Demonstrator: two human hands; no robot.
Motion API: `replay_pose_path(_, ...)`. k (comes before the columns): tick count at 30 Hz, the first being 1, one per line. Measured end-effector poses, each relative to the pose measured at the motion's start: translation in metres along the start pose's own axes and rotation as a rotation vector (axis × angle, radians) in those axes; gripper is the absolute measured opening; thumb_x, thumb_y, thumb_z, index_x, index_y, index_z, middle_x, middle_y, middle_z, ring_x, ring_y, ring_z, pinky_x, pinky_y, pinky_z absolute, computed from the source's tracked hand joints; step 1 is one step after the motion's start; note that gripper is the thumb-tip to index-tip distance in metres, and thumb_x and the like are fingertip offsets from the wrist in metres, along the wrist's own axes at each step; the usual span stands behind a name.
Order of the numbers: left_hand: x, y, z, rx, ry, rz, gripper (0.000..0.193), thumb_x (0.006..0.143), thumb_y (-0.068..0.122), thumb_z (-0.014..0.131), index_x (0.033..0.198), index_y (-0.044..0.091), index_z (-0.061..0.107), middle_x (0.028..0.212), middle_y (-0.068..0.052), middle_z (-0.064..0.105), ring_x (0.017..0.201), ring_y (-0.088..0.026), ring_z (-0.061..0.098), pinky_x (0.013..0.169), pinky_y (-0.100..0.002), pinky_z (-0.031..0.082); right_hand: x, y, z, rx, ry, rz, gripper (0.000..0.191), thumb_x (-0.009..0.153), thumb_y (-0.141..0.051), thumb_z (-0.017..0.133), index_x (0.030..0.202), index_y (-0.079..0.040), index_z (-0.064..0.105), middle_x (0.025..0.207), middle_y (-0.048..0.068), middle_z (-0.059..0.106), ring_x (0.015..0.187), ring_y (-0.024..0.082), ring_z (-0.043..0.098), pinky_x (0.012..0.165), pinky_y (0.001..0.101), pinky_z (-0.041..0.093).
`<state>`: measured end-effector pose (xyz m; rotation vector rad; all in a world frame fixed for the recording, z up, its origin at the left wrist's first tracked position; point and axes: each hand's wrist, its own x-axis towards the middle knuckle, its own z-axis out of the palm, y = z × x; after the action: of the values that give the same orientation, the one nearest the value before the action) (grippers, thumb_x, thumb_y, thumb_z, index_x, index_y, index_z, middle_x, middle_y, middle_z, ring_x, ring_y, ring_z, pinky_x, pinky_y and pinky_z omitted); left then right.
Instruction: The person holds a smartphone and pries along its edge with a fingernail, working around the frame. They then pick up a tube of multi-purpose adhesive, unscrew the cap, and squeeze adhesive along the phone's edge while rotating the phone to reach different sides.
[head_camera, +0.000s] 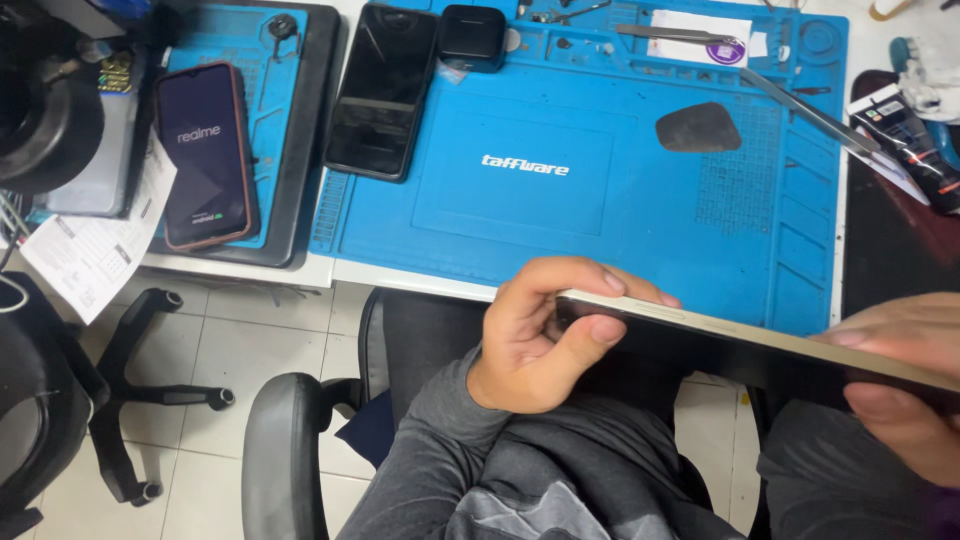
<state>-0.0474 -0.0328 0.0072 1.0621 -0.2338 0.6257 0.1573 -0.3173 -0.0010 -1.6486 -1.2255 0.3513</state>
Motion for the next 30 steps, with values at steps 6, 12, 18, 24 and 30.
replay_pose_path(6,0.001,0.001,0.000,0.005,0.002,-0.004,0.017,0.115,0.002,0.058,0.130,0.004,0.049,0.116,-0.024,0.069,0.117,-0.029,0.071,0.105,-0.040,0.056,-0.007,0.008,-0.012,-0.111,-0.027,-0.019,0.027,0.094,-0.018,0.065,0.117,-0.005,0.065,0.099,0.013,0.076,0.089,0.020,0.079,0.087,0.0339,0.066)
replay_pose_path(12,0.001,0.002,-0.001,-0.003,-0.002,-0.001,0.018,0.115,0.003,0.058,0.130,0.004,0.049,0.117,-0.024,0.069,0.117,-0.028,0.071,0.105,-0.040,0.058,-0.010,0.008,-0.007,-0.094,-0.013,-0.004,0.025,0.095,-0.020,0.064,0.116,-0.006,0.065,0.098,0.012,0.075,0.089,0.019,0.079,0.088,0.0332,0.062)
replay_pose_path(18,0.002,0.003,0.000,-0.012,0.004,-0.029,0.019,0.115,0.003,0.058,0.132,0.005,0.047,0.120,-0.025,0.069,0.119,-0.028,0.070,0.104,-0.039,0.055,-0.014,0.023,-0.013,-0.137,-0.009,0.016,0.027,0.097,-0.023,0.066,0.118,-0.007,0.064,0.103,0.012,0.073,0.091,0.019,0.076,0.089,0.0323,0.063)
replay_pose_path(24,0.002,0.003,0.002,-0.032,0.023,-0.066,0.021,0.116,0.002,0.057,0.134,0.005,0.046,0.124,-0.027,0.068,0.121,-0.028,0.069,0.108,-0.039,0.057,-0.011,0.018,-0.019,-0.137,-0.016,0.128,0.031,0.099,-0.027,0.058,0.121,-0.005,0.061,0.100,0.012,0.073,0.089,0.018,0.078,0.083,0.0337,0.062)
replay_pose_path(30,-0.002,-0.001,0.003,-0.072,0.071,-0.096,0.023,0.115,0.002,0.058,0.135,0.003,0.046,0.128,-0.024,0.068,0.123,-0.024,0.067,0.110,-0.037,0.055,0.002,0.013,-0.016,-0.137,-0.067,0.191,0.036,0.103,-0.029,0.053,0.127,-0.003,0.060,0.094,0.012,0.073,0.081,0.015,0.077,0.077,0.0321,0.061)
